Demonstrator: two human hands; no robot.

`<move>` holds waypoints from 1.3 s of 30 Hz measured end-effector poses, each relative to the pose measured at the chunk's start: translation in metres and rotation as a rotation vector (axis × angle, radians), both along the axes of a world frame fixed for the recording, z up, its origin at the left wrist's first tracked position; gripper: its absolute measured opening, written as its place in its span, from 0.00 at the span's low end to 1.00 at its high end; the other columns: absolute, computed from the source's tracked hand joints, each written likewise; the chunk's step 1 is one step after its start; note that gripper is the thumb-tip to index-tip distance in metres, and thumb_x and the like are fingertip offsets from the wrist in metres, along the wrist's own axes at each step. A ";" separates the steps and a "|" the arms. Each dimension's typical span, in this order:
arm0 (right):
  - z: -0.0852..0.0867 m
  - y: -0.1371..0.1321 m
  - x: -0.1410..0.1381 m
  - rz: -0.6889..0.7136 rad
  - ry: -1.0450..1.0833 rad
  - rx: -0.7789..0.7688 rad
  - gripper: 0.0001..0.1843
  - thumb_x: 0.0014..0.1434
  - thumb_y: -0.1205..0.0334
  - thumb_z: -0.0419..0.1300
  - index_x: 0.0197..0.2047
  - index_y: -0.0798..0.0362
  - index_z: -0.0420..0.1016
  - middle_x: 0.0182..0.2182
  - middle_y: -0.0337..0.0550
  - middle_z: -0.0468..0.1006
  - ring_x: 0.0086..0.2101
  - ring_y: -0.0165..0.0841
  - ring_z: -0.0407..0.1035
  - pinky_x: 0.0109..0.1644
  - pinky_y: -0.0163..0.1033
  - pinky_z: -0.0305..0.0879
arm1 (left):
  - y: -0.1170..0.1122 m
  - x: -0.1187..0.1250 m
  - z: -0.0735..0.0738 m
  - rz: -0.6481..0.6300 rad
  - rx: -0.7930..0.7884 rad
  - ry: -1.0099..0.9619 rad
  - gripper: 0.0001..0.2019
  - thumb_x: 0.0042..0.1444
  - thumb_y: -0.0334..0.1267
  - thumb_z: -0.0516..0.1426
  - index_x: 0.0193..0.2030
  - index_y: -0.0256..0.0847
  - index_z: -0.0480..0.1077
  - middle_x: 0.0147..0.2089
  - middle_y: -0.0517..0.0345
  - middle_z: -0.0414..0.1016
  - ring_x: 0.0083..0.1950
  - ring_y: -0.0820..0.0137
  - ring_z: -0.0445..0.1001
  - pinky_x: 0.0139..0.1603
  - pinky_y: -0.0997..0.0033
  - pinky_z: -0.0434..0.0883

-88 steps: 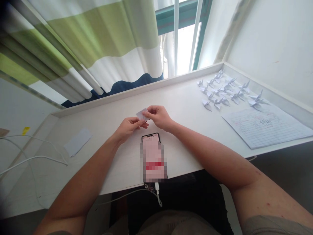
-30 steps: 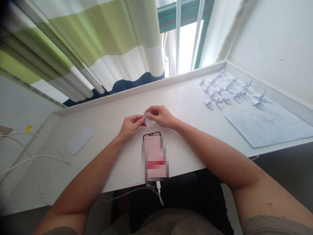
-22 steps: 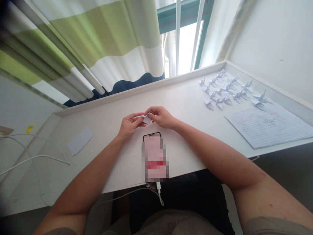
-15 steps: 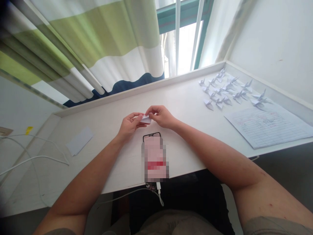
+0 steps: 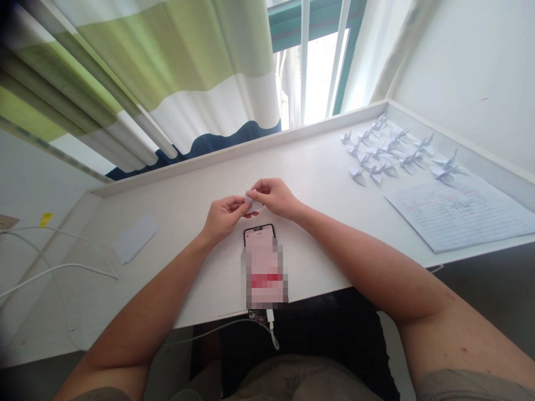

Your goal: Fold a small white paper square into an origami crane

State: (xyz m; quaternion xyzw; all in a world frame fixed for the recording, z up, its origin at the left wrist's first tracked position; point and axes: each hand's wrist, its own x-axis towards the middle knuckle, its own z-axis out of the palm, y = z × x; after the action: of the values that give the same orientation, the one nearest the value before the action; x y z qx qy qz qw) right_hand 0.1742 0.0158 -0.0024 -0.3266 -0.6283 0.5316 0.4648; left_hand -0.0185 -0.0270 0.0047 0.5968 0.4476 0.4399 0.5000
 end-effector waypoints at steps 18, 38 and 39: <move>-0.001 -0.003 -0.005 -0.044 -0.044 0.146 0.10 0.60 0.54 0.71 0.37 0.51 0.78 0.35 0.42 0.82 0.37 0.35 0.75 0.42 0.44 0.74 | -0.003 0.002 0.005 0.102 0.065 0.064 0.25 0.56 0.62 0.71 0.35 0.38 0.80 0.33 0.49 0.86 0.37 0.56 0.88 0.41 0.59 0.83; -0.012 0.007 -0.003 -0.063 0.013 0.121 0.16 0.61 0.47 0.72 0.41 0.51 0.81 0.35 0.42 0.83 0.34 0.34 0.74 0.41 0.45 0.72 | 0.002 -0.005 0.007 -0.077 -0.153 0.019 0.26 0.55 0.60 0.72 0.41 0.37 0.79 0.44 0.41 0.89 0.39 0.58 0.89 0.43 0.60 0.84; -0.012 0.007 -0.003 -0.062 0.013 0.123 0.16 0.61 0.48 0.72 0.41 0.51 0.81 0.35 0.42 0.83 0.34 0.34 0.74 0.41 0.45 0.72 | 0.002 -0.006 0.006 -0.082 -0.157 0.018 0.25 0.56 0.60 0.72 0.41 0.37 0.79 0.45 0.40 0.88 0.39 0.58 0.89 0.43 0.60 0.84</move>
State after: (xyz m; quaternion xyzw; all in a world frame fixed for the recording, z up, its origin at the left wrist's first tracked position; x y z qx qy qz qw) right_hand 0.1716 0.0233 -0.0144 -0.3133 -0.6464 0.4792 0.5043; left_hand -0.0242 -0.0251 0.0111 0.5775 0.4602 0.3772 0.5590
